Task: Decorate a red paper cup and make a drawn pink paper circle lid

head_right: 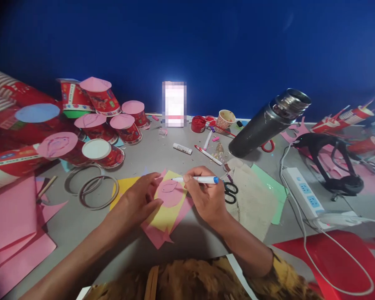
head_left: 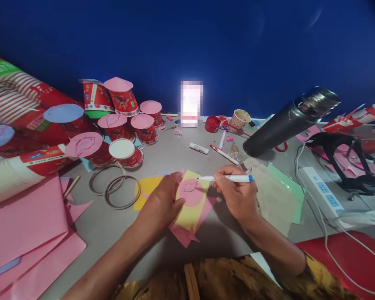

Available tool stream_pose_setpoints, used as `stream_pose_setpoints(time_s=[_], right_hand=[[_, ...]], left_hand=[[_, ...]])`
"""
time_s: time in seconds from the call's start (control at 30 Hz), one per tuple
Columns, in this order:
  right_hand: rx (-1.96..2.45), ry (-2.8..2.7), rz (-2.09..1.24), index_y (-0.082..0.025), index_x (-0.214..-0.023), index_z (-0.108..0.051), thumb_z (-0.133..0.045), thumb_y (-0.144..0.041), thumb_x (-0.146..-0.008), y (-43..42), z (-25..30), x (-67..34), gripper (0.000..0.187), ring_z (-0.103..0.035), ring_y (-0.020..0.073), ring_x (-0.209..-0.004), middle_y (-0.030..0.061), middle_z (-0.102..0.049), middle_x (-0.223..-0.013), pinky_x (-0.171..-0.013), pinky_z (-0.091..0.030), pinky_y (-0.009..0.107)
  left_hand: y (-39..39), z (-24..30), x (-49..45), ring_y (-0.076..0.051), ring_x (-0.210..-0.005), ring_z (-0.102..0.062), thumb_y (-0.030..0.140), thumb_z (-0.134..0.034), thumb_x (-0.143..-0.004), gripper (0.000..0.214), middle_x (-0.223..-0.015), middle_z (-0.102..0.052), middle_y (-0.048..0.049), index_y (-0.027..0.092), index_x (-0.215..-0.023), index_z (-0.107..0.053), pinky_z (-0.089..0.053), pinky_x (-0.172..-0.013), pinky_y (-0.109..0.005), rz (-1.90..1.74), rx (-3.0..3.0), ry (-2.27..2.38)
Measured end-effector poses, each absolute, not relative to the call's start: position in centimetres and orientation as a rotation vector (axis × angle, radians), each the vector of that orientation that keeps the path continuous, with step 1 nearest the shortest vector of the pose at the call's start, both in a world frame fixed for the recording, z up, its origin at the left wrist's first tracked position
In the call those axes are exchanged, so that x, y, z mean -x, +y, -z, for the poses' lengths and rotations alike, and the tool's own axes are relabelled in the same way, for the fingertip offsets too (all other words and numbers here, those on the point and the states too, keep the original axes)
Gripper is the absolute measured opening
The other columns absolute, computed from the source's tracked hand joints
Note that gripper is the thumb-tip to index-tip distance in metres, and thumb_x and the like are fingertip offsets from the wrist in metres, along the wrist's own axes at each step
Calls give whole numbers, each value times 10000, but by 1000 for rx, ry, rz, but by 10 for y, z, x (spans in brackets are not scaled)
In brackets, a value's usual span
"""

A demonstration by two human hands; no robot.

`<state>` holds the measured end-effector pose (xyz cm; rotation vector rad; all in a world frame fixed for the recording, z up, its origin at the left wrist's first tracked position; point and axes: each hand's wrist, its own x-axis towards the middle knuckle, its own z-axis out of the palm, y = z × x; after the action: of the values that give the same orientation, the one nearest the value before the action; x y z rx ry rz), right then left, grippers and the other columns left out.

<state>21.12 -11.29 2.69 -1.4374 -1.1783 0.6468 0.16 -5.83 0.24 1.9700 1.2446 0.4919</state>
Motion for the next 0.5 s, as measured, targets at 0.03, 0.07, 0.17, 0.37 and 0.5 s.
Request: stream_pose_setpoints(time_s=[0.03, 0.07, 0.17, 0.37, 0.5], right_hand=[[1456, -1185, -588, -226, -799, -674, -682, -418, -960, -114, -22, -208, 251, -530, 121, -473, -25, -611, -573, -433, -424, 223], [1464, -1194, -551, -225, -812, -673, -670, -401, -965, -115, -16, -205, 233, -538, 123, -481, -25, -613, -588, -448, -438, 228], [1448, -1200, -532, -224, -933, -701, -653, -380, -975, -117, 1, -197, 169, -660, 156, -597, 6, -696, -728, -542, -532, 251], [1418, -1297, -628, -222, -908, -694, -654, -316, -982, -124, 13, -186, 126, -696, 157, -661, 24, -731, -795, -607, -572, 247], [1401, -1408, -575, -222, -936, -669, -646, -265, -993, -126, 14, -186, 75, -694, 149, -659, 26, -732, -818, -597, -563, 234]], left_hand=[[-65, -2, 2, -207, -820, -669, 165, -646, -813, 522, -1089, -676, -48, 237, -1328, -604, -533, -746, -335, -572, -2026, 1285], [-72, -2, 6, -210, -831, -677, 186, -623, -869, 460, -1117, -668, -60, 239, -1326, -608, -543, -753, -342, -641, -2080, 1319], [-97, 5, 10, -188, -787, -690, 198, -517, -997, 226, -995, -660, -39, 245, -1156, -671, -531, -659, -299, -755, -2226, 1244], [-116, 27, 1, -193, -884, -690, 139, -500, -1032, 212, -1056, -687, -54, 219, -1138, -665, -563, -734, -303, -756, -2375, 1082], [-113, 32, 1, -223, -865, -653, 134, -499, -1040, 175, -1021, -696, -68, 202, -1093, -652, -567, -735, -351, -793, -2492, 1057]])
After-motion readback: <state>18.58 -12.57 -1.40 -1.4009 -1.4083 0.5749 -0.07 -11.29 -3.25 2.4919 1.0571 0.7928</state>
